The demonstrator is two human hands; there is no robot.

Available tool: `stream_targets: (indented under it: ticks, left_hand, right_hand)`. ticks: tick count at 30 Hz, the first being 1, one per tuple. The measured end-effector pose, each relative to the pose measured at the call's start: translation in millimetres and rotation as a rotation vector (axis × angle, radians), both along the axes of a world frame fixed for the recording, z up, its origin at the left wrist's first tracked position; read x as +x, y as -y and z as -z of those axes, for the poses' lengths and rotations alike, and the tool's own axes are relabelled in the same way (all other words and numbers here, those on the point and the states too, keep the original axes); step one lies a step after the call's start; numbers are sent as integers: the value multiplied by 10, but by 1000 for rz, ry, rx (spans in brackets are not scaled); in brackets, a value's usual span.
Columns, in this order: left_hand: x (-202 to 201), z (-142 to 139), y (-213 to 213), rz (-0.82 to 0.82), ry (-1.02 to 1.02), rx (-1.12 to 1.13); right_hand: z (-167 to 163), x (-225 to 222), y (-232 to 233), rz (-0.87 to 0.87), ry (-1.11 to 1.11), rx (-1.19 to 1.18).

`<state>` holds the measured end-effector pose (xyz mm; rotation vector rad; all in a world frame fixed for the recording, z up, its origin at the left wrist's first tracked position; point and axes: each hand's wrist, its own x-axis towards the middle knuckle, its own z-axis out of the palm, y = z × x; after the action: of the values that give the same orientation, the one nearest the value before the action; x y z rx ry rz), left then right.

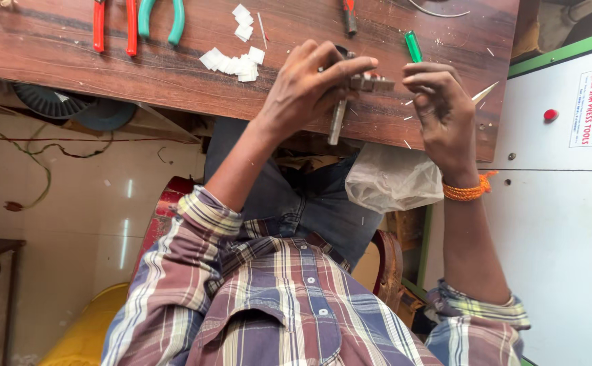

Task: The person works on an electric motor armature at a workbench, using a green-handled screwdriver on the armature and inserting small white insulation pieces into its slots by hand. They use scissors to cut pieces, press them into the slots, and rotate the armature to work around it.

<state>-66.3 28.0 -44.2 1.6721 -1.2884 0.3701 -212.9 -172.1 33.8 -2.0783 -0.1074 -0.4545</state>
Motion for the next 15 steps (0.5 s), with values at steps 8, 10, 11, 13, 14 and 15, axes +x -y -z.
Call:
stream_targets:
  ticks: [8, 10, 11, 13, 14, 15]
  left_hand:
    - [66, -132, 39, -55, -133, 4]
    - [17, -143, 62, -97, -76, 40]
    - [-7, -143, 80, -112, -46, 57]
    - [-43, -128, 96, -141, -54, 126]
    - [-52, -117, 101, -158, -56, 161]
    - [-54, -106, 99, -159, -25, 142]
  right_hand:
    - [365, 133, 641, 333, -184, -136]
    - [397, 183, 712, 461, -366, 39]
    - [411, 209, 719, 527, -456, 129]
    - [454, 269, 660, 470, -535, 140]
    - [462, 299, 614, 438, -574, 146]
    - [466, 334, 577, 413, -536, 133]
